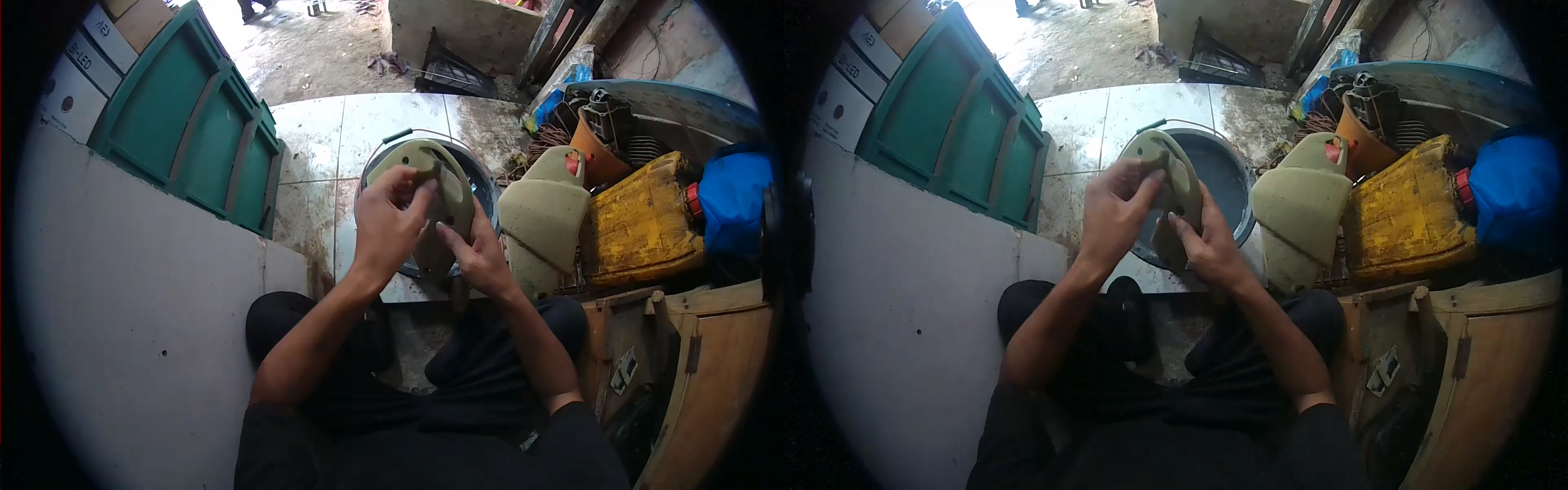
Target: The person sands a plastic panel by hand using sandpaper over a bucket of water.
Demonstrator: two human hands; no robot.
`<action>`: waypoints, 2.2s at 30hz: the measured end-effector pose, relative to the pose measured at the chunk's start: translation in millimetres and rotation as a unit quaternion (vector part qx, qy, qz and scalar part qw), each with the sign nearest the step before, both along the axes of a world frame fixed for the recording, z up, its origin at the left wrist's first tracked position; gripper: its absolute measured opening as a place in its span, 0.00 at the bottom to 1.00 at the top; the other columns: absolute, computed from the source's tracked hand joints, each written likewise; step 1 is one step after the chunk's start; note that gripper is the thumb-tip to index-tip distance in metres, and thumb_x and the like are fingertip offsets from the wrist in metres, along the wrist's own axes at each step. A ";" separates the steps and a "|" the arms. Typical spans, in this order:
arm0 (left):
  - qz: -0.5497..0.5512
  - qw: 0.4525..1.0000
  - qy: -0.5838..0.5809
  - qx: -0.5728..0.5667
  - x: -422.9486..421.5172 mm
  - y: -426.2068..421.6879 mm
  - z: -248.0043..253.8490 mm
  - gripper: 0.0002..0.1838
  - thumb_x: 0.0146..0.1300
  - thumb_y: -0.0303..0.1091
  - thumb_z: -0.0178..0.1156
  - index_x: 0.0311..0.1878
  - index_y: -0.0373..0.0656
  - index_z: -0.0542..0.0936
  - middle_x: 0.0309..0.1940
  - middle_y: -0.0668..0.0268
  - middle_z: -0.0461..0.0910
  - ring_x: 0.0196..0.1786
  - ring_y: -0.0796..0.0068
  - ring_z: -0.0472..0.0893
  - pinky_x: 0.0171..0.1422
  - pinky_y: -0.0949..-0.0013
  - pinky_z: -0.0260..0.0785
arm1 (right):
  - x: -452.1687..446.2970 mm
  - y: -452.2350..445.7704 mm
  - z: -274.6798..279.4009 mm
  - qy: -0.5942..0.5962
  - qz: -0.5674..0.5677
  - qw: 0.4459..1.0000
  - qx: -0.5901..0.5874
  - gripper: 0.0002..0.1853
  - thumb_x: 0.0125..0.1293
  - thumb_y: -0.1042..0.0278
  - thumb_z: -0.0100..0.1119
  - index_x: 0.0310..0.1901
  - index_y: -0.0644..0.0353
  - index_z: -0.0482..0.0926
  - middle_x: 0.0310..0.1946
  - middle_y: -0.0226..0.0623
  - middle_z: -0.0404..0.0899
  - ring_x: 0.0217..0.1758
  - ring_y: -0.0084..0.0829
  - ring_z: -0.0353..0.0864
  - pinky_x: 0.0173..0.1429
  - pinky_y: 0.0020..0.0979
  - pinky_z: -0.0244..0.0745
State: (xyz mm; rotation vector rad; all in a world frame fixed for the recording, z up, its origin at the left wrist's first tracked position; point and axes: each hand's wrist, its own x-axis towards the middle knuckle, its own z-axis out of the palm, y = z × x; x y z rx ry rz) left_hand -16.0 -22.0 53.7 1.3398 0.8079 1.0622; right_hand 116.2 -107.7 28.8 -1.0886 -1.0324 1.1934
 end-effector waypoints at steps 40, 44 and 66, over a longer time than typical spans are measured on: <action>0.085 0.870 0.261 0.410 -19.3 12.4 11.1 0.15 0.62 0.19 0.64 0.50 0.43 0.87 0.38 0.59 0.77 0.38 0.64 0.81 0.41 0.63 0.75 | 18.2 0.6 11.3 0.056 0.051 0.997 -0.022 0.33 0.74 0.80 0.53 0.77 0.60 0.55 0.58 0.42 0.76 0.54 0.31 0.83 0.61 0.35 0.79; 0.044 0.846 0.263 0.462 -13.5 3.8 3.2 0.20 0.55 0.18 0.63 0.52 0.44 0.84 0.40 0.59 0.74 0.44 0.57 0.78 0.47 0.55 0.73 | 20.2 1.3 8.3 0.038 0.043 0.998 -0.011 0.32 0.74 0.80 0.53 0.76 0.59 0.56 0.59 0.40 0.76 0.55 0.29 0.81 0.62 0.34 0.77; 0.127 0.828 0.315 0.445 -8.9 4.2 3.7 0.22 0.53 0.20 0.64 0.54 0.41 0.83 0.38 0.61 0.73 0.41 0.61 0.78 0.42 0.60 0.75 | 18.6 -3.0 7.6 -0.037 0.010 0.999 -0.002 0.22 0.74 0.79 0.53 0.69 0.65 0.67 0.49 0.35 0.79 0.51 0.23 0.79 0.58 0.27 0.75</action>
